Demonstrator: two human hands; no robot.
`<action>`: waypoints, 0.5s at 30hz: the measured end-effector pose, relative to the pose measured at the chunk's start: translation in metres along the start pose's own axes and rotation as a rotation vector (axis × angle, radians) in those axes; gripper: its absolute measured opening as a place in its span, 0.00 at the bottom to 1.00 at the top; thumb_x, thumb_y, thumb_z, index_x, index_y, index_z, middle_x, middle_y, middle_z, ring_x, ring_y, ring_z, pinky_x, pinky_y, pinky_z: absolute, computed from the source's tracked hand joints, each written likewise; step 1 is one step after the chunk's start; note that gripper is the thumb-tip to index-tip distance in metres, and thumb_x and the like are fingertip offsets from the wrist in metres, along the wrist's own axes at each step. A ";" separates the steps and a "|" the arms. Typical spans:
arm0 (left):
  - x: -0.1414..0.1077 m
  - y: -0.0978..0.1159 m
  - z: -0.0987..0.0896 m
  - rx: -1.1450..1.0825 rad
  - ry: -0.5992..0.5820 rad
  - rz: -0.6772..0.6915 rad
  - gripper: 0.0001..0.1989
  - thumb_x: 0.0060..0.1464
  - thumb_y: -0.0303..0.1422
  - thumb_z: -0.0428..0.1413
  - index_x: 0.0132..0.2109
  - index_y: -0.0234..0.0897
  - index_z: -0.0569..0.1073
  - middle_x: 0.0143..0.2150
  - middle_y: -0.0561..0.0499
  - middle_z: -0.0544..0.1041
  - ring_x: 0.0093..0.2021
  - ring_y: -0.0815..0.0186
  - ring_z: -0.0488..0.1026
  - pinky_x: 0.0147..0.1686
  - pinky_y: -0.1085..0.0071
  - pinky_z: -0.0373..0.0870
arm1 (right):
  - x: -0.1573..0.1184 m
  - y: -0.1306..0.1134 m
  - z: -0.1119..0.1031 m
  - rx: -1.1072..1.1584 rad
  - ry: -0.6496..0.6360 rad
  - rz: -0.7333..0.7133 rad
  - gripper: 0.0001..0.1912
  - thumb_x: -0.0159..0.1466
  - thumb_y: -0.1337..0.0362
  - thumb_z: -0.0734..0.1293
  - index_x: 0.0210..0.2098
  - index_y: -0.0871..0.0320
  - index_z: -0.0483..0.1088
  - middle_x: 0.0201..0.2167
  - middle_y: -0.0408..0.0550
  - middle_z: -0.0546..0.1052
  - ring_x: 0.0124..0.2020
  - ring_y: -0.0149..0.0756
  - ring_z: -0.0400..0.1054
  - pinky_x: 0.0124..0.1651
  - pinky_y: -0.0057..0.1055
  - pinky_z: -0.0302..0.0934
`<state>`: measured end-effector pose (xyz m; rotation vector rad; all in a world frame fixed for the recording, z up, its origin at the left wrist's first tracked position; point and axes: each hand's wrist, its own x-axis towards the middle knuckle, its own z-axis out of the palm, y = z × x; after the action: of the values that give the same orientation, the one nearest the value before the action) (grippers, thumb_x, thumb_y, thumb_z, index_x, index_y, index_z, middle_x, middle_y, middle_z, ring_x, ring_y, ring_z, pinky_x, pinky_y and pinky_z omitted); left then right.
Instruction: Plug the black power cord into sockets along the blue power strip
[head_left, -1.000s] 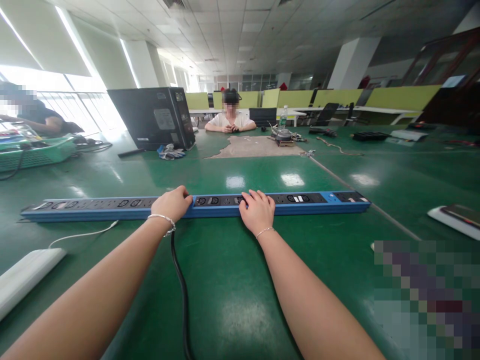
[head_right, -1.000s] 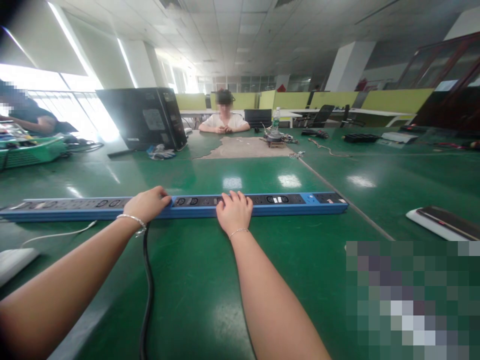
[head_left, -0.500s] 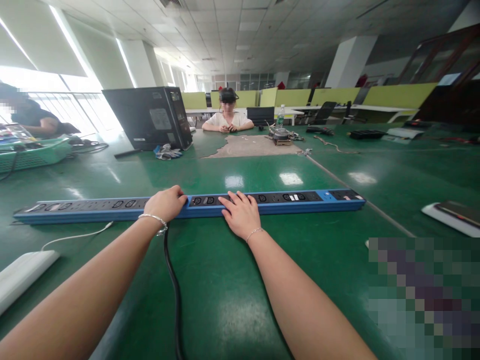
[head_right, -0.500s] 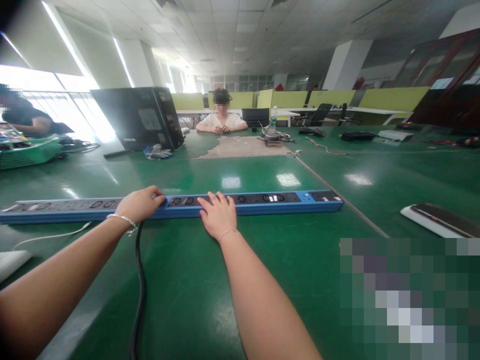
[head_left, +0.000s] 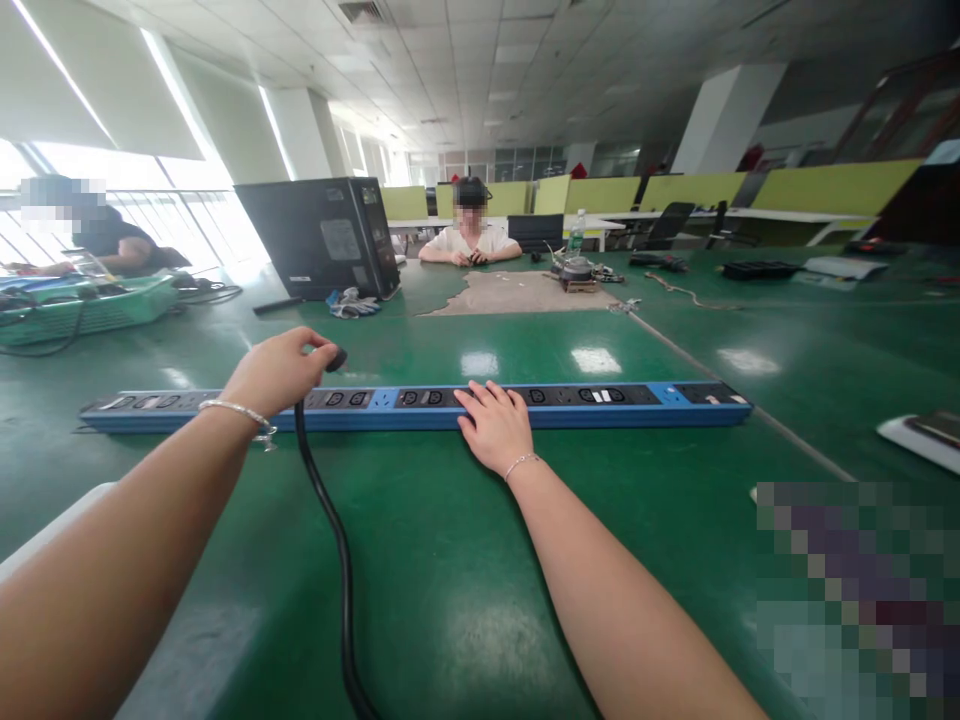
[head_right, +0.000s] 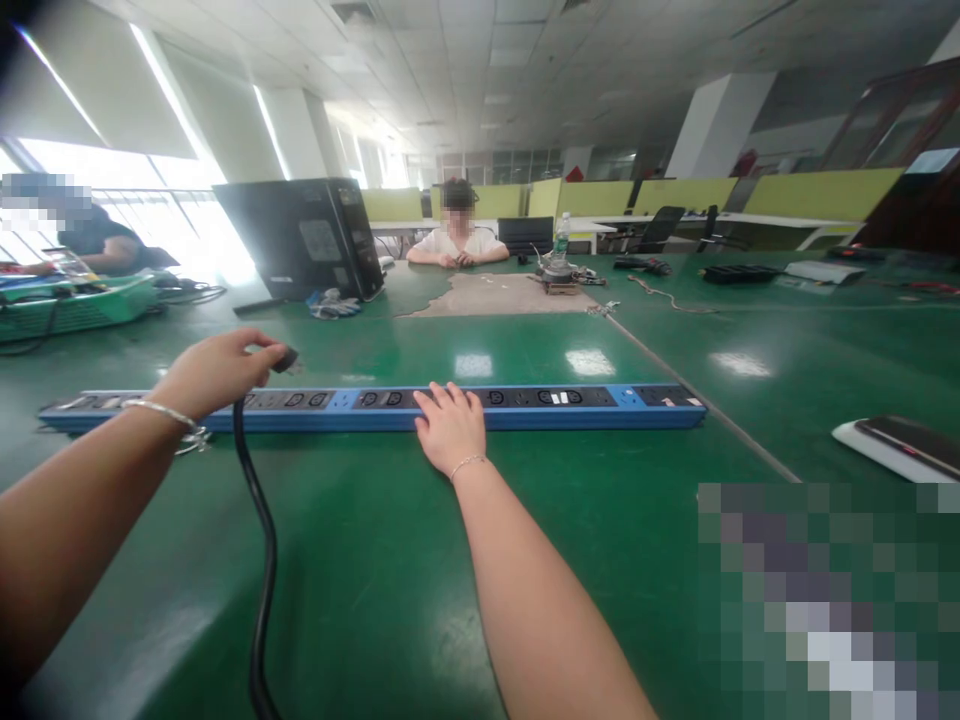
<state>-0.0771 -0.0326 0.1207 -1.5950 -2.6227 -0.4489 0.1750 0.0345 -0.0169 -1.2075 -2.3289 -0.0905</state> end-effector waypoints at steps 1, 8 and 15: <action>0.002 -0.010 0.002 0.003 -0.031 -0.024 0.21 0.52 0.48 0.44 0.44 0.41 0.71 0.26 0.54 0.74 0.29 0.64 0.70 0.29 0.71 0.59 | 0.000 0.000 0.000 0.002 0.004 0.000 0.21 0.65 0.56 0.57 0.57 0.46 0.63 0.60 0.40 0.63 0.61 0.40 0.52 0.60 0.43 0.44; 0.018 -0.081 0.027 0.115 -0.175 -0.106 0.26 0.51 0.53 0.42 0.27 0.37 0.72 0.19 0.50 0.71 0.26 0.61 0.69 0.28 0.69 0.59 | 0.000 0.001 0.002 0.010 0.024 0.007 0.21 0.64 0.57 0.58 0.56 0.47 0.64 0.60 0.40 0.64 0.60 0.40 0.53 0.60 0.42 0.44; 0.037 -0.103 0.027 0.188 -0.217 -0.085 0.27 0.50 0.53 0.40 0.29 0.37 0.72 0.24 0.48 0.75 0.30 0.60 0.71 0.31 0.69 0.62 | 0.001 0.000 0.001 0.015 0.016 0.014 0.21 0.64 0.56 0.58 0.56 0.47 0.64 0.60 0.40 0.64 0.61 0.40 0.53 0.59 0.42 0.44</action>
<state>-0.1815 -0.0383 0.0786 -1.5579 -2.7962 -0.0297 0.1746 0.0355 -0.0177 -1.2110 -2.3026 -0.0776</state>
